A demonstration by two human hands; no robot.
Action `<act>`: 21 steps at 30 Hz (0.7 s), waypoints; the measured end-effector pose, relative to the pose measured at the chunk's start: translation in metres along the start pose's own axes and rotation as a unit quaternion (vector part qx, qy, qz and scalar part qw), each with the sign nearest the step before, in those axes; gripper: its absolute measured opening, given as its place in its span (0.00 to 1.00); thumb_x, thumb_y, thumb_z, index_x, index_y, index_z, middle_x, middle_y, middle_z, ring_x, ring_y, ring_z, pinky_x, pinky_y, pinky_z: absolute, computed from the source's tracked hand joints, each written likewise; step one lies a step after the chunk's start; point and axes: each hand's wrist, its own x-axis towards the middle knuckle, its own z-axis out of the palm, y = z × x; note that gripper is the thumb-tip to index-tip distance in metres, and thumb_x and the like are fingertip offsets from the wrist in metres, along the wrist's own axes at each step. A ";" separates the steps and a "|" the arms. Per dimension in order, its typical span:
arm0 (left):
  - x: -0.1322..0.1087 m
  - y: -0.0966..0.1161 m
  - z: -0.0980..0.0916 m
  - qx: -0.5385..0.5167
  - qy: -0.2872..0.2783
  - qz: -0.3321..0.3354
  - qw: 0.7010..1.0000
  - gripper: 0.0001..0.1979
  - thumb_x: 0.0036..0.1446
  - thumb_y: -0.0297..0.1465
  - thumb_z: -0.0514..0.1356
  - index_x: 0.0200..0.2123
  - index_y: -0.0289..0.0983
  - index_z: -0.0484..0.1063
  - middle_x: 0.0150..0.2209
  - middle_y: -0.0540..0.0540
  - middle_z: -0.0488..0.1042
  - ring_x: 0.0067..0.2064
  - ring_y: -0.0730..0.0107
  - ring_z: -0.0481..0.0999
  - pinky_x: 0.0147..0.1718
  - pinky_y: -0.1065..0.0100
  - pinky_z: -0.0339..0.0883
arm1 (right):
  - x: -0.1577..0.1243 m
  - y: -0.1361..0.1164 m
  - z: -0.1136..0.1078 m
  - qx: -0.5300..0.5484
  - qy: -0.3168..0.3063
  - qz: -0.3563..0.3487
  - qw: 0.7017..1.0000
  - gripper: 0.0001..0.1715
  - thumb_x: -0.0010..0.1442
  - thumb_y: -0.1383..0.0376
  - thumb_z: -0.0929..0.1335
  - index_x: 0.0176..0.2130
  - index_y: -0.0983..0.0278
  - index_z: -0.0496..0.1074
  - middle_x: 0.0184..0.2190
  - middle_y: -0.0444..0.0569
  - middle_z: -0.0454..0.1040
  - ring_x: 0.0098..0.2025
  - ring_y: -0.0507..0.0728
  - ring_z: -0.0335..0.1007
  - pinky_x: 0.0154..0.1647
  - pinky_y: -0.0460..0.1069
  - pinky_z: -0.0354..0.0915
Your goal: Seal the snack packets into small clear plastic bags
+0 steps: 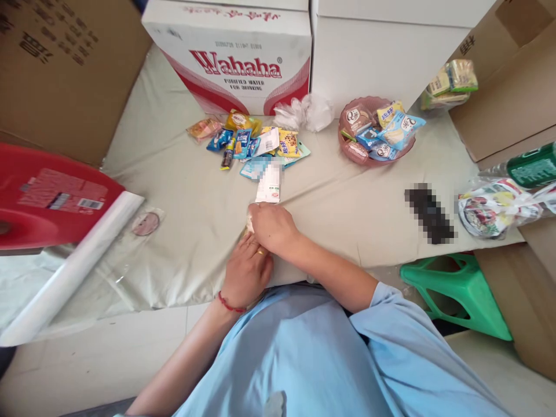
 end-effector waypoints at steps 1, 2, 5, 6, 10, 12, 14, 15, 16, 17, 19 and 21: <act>-0.004 -0.002 -0.004 -0.027 0.018 0.003 0.999 0.18 0.62 0.24 0.56 0.52 0.39 0.77 0.56 0.38 0.81 0.62 0.53 0.77 0.65 0.45 0.68 | 0.001 -0.001 0.003 -0.010 0.005 -0.004 1.000 0.14 0.74 0.66 0.60 0.51 0.63 0.72 0.47 0.57 0.79 0.46 0.62 0.77 0.43 0.52 0.68; -0.009 -0.004 -0.008 -0.054 0.047 -0.005 0.997 0.16 0.63 0.24 0.56 0.51 0.40 0.77 0.55 0.40 0.81 0.61 0.55 0.78 0.65 0.46 0.69 | 0.001 0.000 0.006 -0.019 0.012 -0.009 1.000 0.14 0.75 0.67 0.59 0.51 0.63 0.72 0.48 0.57 0.78 0.48 0.62 0.76 0.44 0.52 0.69; -0.021 -0.012 -0.017 -0.098 0.153 -0.132 0.974 0.12 0.67 0.27 0.56 0.49 0.41 0.77 0.55 0.41 0.80 0.61 0.58 0.77 0.64 0.49 0.69 | -0.007 0.003 0.014 -0.036 0.037 -0.025 0.998 0.14 0.76 0.67 0.59 0.51 0.63 0.71 0.48 0.56 0.76 0.50 0.62 0.73 0.48 0.54 0.69; -0.021 -0.015 -0.018 -0.102 0.169 -0.199 0.960 0.12 0.69 0.30 0.55 0.49 0.40 0.77 0.56 0.40 0.79 0.62 0.57 0.76 0.64 0.49 0.68 | -0.011 0.004 0.016 -0.038 0.047 -0.029 0.998 0.13 0.76 0.64 0.59 0.50 0.63 0.71 0.48 0.55 0.76 0.50 0.63 0.72 0.49 0.54 0.70; -0.008 -0.022 -0.017 -0.208 0.123 -0.369 0.897 0.21 0.72 0.44 0.52 0.57 0.39 0.75 0.59 0.37 0.77 0.65 0.55 0.72 0.67 0.50 0.63 | -0.026 -0.001 0.024 -0.038 0.093 -0.049 0.994 0.22 0.72 0.49 0.67 0.50 0.64 0.70 0.49 0.58 0.73 0.52 0.66 0.67 0.48 0.57 0.70; 0.003 -0.019 -0.017 -0.294 0.110 -0.388 0.867 0.24 0.71 0.49 0.53 0.56 0.39 0.74 0.57 0.38 0.78 0.61 0.54 0.76 0.64 0.51 0.66 | -0.030 -0.005 0.026 -0.046 0.104 -0.055 0.992 0.26 0.67 0.46 0.71 0.50 0.65 0.70 0.49 0.58 0.72 0.51 0.66 0.66 0.48 0.58 0.70; 0.012 -0.012 -0.017 -0.351 0.125 -0.388 0.843 0.25 0.68 0.52 0.57 0.53 0.38 0.76 0.54 0.39 0.80 0.57 0.54 0.78 0.61 0.52 0.69 | -0.032 -0.008 0.026 -0.058 0.105 -0.045 0.992 0.26 0.65 0.50 0.74 0.51 0.65 0.70 0.48 0.58 0.72 0.50 0.66 0.65 0.47 0.58 0.70; 0.015 -0.007 -0.018 -0.368 0.135 -0.382 0.837 0.25 0.66 0.52 0.59 0.52 0.38 0.77 0.53 0.39 0.80 0.57 0.54 0.79 0.60 0.53 0.70 | -0.033 -0.008 0.026 -0.062 0.105 -0.034 0.992 0.24 0.65 0.52 0.74 0.51 0.65 0.70 0.48 0.58 0.72 0.49 0.66 0.65 0.47 0.58 0.70; 0.017 -0.003 -0.019 -0.384 0.143 -0.374 0.832 0.25 0.65 0.52 0.60 0.51 0.38 0.77 0.53 0.40 0.81 0.57 0.54 0.79 0.60 0.54 0.70 | -0.034 -0.009 0.027 -0.064 0.106 -0.024 0.992 0.22 0.66 0.55 0.74 0.52 0.64 0.70 0.48 0.58 0.72 0.49 0.66 0.65 0.46 0.57 0.70; 0.018 0.001 -0.019 -0.403 0.146 -0.364 0.827 0.24 0.65 0.51 0.61 0.51 0.38 0.77 0.53 0.40 0.81 0.58 0.54 0.78 0.60 0.54 0.70 | -0.036 -0.008 0.027 -0.063 0.108 -0.017 0.992 0.19 0.67 0.57 0.73 0.52 0.63 0.70 0.48 0.57 0.72 0.49 0.66 0.65 0.46 0.57 0.70; 0.017 0.004 -0.022 -0.434 0.146 -0.347 0.819 0.22 0.65 0.49 0.62 0.51 0.38 0.77 0.55 0.40 0.80 0.59 0.54 0.78 0.60 0.55 0.71 | -0.040 -0.002 0.026 -0.053 0.117 -0.015 0.992 0.16 0.68 0.61 0.71 0.53 0.62 0.70 0.48 0.57 0.73 0.50 0.66 0.65 0.46 0.57 0.70; 0.013 0.001 -0.026 -0.436 0.152 -0.341 0.819 0.19 0.66 0.46 0.62 0.51 0.39 0.76 0.54 0.41 0.81 0.58 0.56 0.78 0.60 0.56 0.71 | -0.047 0.012 0.020 -0.030 0.142 -0.020 0.989 0.15 0.69 0.64 0.68 0.55 0.62 0.71 0.49 0.58 0.74 0.51 0.66 0.66 0.48 0.57 0.70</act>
